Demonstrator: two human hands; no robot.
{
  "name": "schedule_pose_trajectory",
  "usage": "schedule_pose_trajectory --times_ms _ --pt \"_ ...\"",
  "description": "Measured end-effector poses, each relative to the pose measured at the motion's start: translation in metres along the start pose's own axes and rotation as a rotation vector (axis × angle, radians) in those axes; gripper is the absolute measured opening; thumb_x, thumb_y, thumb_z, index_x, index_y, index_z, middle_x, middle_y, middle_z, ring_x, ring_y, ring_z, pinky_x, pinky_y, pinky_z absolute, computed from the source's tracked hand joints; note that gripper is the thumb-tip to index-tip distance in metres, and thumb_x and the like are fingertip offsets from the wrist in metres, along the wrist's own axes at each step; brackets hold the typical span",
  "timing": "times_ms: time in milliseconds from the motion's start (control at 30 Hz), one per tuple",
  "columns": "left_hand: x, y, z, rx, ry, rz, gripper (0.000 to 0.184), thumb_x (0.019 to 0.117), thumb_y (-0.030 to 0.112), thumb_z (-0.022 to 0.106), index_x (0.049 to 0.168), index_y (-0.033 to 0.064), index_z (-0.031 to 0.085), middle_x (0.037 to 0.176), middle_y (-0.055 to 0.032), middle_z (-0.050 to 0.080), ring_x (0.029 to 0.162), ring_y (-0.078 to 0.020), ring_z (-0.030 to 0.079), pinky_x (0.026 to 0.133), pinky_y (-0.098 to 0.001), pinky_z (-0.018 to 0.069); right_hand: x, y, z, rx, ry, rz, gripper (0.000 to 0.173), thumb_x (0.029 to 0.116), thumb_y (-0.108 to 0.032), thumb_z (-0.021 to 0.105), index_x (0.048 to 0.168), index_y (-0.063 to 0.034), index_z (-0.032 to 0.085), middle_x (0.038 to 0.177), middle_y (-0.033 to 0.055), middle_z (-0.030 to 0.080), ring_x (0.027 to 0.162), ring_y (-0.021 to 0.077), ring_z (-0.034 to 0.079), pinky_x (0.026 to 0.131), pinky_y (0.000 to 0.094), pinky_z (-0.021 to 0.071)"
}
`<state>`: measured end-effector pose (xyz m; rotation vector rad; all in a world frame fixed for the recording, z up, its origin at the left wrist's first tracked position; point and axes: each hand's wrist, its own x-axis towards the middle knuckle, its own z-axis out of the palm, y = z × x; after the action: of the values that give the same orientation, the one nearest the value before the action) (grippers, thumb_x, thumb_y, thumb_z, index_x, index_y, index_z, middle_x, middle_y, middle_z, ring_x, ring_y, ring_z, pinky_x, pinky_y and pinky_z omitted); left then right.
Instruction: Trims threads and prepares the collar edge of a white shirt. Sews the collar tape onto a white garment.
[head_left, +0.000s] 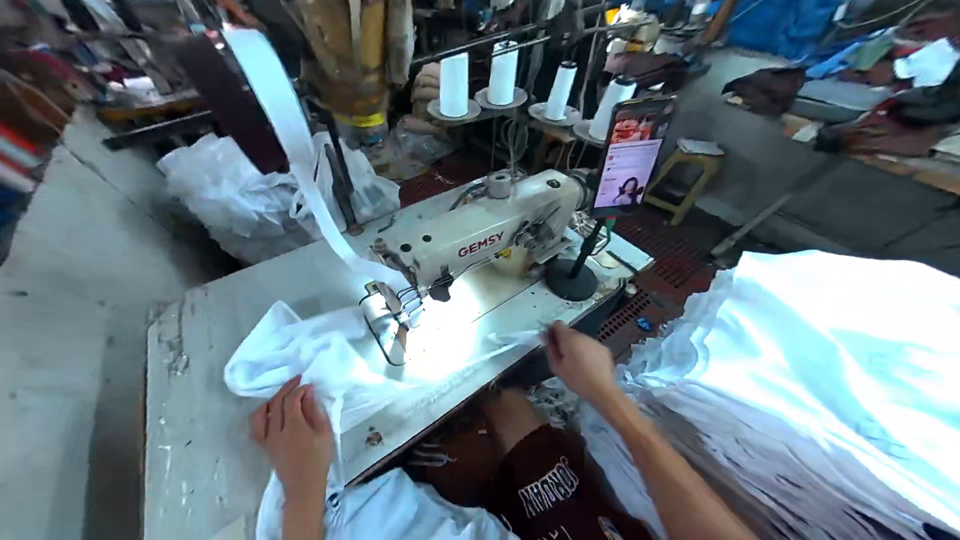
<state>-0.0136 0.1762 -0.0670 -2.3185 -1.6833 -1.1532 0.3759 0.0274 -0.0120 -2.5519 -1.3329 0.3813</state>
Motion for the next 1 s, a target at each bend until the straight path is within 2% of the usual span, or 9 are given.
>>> schedule_pose_trajectory --times_ms 67,133,233,400,633,767,867,933,1000 --pt "0.01 0.02 0.009 -0.016 -0.146 -0.062 0.034 0.107 0.018 0.048 0.115 -0.0079 0.068 0.123 -0.0285 0.066 0.12 -0.0483 0.061 0.104 -0.0645 0.0427 -0.006 0.024 -0.001 -0.073 -0.057 0.071 0.039 0.1063 -0.033 0.05 0.127 -0.0034 0.061 0.104 0.026 0.071 0.097 0.0486 0.069 0.078 0.0688 0.0523" --pt "0.02 0.036 0.022 -0.004 -0.283 -0.151 0.035 0.1083 0.019 0.045 0.118 -0.0077 0.067 0.124 -0.0288 0.064 0.119 -0.0452 0.062 0.104 -0.0596 0.0467 -0.013 0.029 0.011 -0.137 -0.154 0.083 0.037 0.1059 -0.032 0.051 0.128 -0.0039 0.061 0.106 0.0256 0.071 0.1 0.0479 0.069 0.081 0.0672 0.0527" --pt "0.024 0.046 0.041 0.025 -0.242 -0.17 0.034 0.1077 0.018 0.046 0.115 -0.0063 0.068 0.121 -0.0268 0.065 0.113 -0.0422 0.065 0.098 -0.0553 0.0518 -0.019 0.017 0.025 -0.111 -0.193 0.014 0.036 0.1038 -0.033 0.056 0.127 -0.0072 0.063 0.107 0.0227 0.072 0.099 0.0455 0.07 0.08 0.0662 0.053" --pt "0.014 0.043 0.047 0.028 -0.146 -0.124 0.031 0.1065 0.018 0.048 0.112 -0.0047 0.069 0.115 -0.0245 0.068 0.107 -0.0407 0.068 0.092 -0.0538 0.0549 -0.028 -0.038 0.018 -0.007 -0.122 -0.252 0.059 0.1021 -0.052 0.055 0.142 -0.0093 0.056 0.124 0.019 0.067 0.097 0.0385 0.071 0.079 0.0594 0.0565" --pt "0.012 0.041 0.051 0.031 -0.1 -0.122 0.029 0.1056 0.018 0.05 0.108 -0.0019 0.071 0.112 -0.0213 0.069 0.103 -0.0364 0.07 0.089 -0.0501 0.0568 -0.016 -0.111 0.052 -0.052 -0.29 -0.439 0.038 0.1077 -0.038 0.045 0.13 -0.0124 0.064 0.115 0.0133 0.069 0.099 0.0348 0.07 0.079 0.0557 0.0555" --pt "0.012 0.039 0.052 0.027 -0.095 -0.13 0.028 0.1053 0.017 0.05 0.109 -0.0014 0.071 0.111 -0.0207 0.069 0.103 -0.0362 0.07 0.089 -0.0504 0.0566 -0.019 -0.098 0.079 0.022 -0.101 -0.493 0.038 0.1071 -0.039 0.044 0.12 -0.0139 0.069 0.103 0.0103 0.072 0.084 0.0314 0.072 0.065 0.0521 0.0567" --pt "0.013 0.039 0.054 0.017 -0.1 -0.13 0.028 0.1053 0.017 0.05 0.109 -0.0015 0.071 0.112 -0.0212 0.069 0.104 -0.0364 0.069 0.09 -0.051 0.0563 -0.025 -0.074 0.074 0.086 -0.161 -0.364 0.047 0.1026 -0.048 0.055 0.13 -0.0106 0.065 0.117 0.0123 0.071 0.093 0.0323 0.072 0.076 0.055 0.0578" --pt "0.014 0.038 0.052 -0.038 -0.07 -0.125 0.026 0.1039 0.017 0.054 0.11 -0.0013 0.071 0.114 -0.0215 0.069 0.106 -0.0368 0.069 0.092 -0.0508 0.0558 -0.026 -0.05 0.063 0.09 -0.24 -0.275 0.035 0.0992 -0.032 0.061 0.121 -0.0061 0.066 0.11 0.0154 0.071 0.096 0.0351 0.07 0.081 0.0576 0.0559" --pt "0.013 0.036 0.045 -0.151 0.034 -0.108 0.024 0.1017 0.018 0.058 0.112 -0.0011 0.07 0.115 -0.0209 0.068 0.108 -0.0363 0.066 0.096 -0.0507 0.0534 -0.029 -0.021 0.044 -0.076 -0.354 -0.192 0.032 0.0993 -0.031 0.061 0.117 -0.0057 0.067 0.108 0.0196 0.071 0.101 0.0407 0.069 0.082 0.0635 0.054"
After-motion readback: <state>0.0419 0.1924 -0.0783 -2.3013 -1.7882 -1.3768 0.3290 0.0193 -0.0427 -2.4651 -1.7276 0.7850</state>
